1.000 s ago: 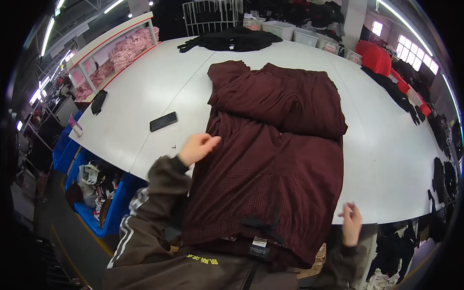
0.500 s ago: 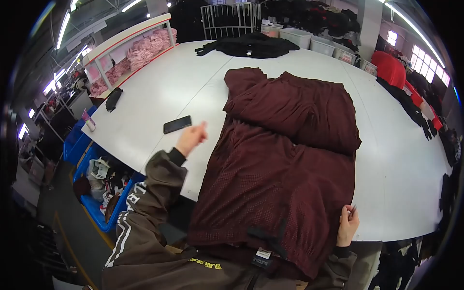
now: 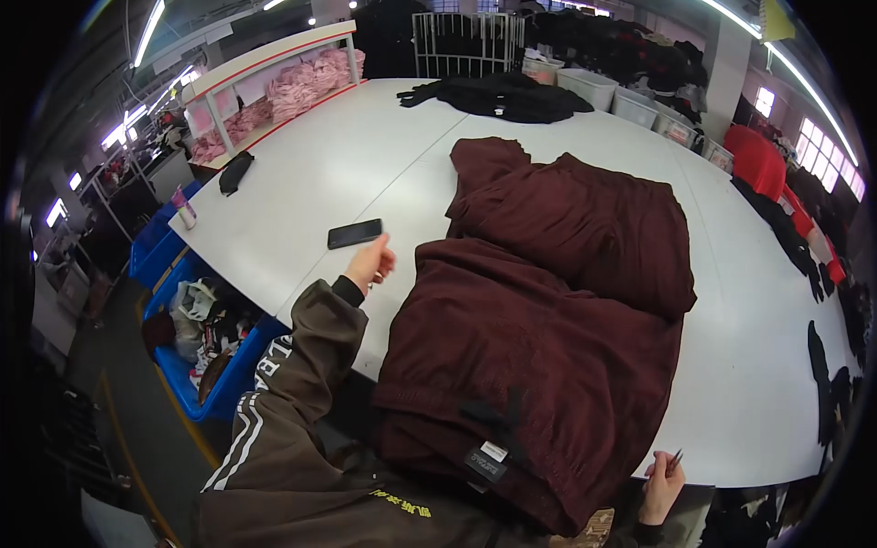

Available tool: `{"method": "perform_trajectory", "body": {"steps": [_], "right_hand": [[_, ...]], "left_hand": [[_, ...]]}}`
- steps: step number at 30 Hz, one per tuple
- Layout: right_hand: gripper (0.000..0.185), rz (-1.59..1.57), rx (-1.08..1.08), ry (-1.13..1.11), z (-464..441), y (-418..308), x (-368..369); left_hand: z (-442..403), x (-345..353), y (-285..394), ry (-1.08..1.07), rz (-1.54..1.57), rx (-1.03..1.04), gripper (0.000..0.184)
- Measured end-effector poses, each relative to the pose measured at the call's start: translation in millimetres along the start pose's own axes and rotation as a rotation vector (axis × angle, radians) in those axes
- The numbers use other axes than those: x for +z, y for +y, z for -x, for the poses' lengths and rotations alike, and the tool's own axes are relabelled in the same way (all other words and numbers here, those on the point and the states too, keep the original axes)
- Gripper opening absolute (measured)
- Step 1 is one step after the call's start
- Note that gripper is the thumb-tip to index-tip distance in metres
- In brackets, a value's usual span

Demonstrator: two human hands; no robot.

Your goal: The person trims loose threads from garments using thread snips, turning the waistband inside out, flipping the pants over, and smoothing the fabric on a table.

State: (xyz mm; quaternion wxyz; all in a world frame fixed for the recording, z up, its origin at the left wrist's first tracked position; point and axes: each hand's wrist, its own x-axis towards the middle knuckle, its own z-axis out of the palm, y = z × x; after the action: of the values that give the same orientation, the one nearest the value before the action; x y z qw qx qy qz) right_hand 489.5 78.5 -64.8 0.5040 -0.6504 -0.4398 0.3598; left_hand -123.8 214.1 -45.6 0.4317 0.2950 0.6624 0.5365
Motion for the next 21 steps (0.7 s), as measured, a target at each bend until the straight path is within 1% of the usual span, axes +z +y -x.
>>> {"method": "perform_trajectory", "body": {"steps": [1,3,5,6,8,9,10,11,13,14,15,16,17,18,20,21], "right_hand": [[0.016,0.005,0.004,-0.006,-4,-5,7],[0.017,0.098,0.088,-0.085,-15,-9,26],[0.019,0.304,-0.283,-0.224,-33,17,31],[0.022,0.114,-0.216,-0.125,-29,3,39],[0.024,-0.131,0.015,0.085,-32,-12,19],[0.024,-0.056,0.016,0.163,-33,-7,6],[0.024,0.028,0.024,0.241,-33,-3,-11],[0.021,-0.021,-0.092,0.348,-13,-18,-10],[0.017,0.191,-0.238,0.451,13,-27,-20],[0.014,0.069,-0.177,0.366,36,-46,-12],[0.011,0.079,-0.226,0.190,56,-52,-9],[0.009,0.149,-0.262,0.018,76,-65,-3],[0.010,0.217,-0.300,-0.160,92,-78,7],[0.020,0.194,-0.466,-0.308,102,-83,19],[0.031,0.348,-0.697,-0.366,115,-93,50],[0.031,0.349,-0.691,-0.357,117,-93,59]], "left_hand": [[8,6,-1,-0.108,-0.179,-0.058,0.055],[25,26,-5,-0.223,-0.381,-0.109,0.043],[27,35,-38,-0.352,-0.253,0.300,0.025],[48,36,-15,-0.309,0.110,0.227,0.022],[53,5,1,-0.236,0.243,0.351,0.013],[81,5,18,-0.071,0.259,0.441,0.008],[84,-8,11,-0.154,0.251,0.402,0.008],[79,-28,-1,-0.075,0.262,0.412,0.007],[79,-59,-20,0.108,0.292,0.458,0.007],[112,-46,-7,-0.013,0.225,0.509,0.006],[134,-47,-12,-0.191,0.149,0.494,0.011],[161,-41,-13,-0.224,0.142,0.492,0.011],[189,-31,-16,-0.387,-0.174,0.469,0.033],[211,-17,-19,-0.539,-0.492,0.443,0.056],[241,15,-27,-0.481,-0.689,0.502,0.058],[240,15,-36,-0.491,-0.692,0.504,0.058]]}}
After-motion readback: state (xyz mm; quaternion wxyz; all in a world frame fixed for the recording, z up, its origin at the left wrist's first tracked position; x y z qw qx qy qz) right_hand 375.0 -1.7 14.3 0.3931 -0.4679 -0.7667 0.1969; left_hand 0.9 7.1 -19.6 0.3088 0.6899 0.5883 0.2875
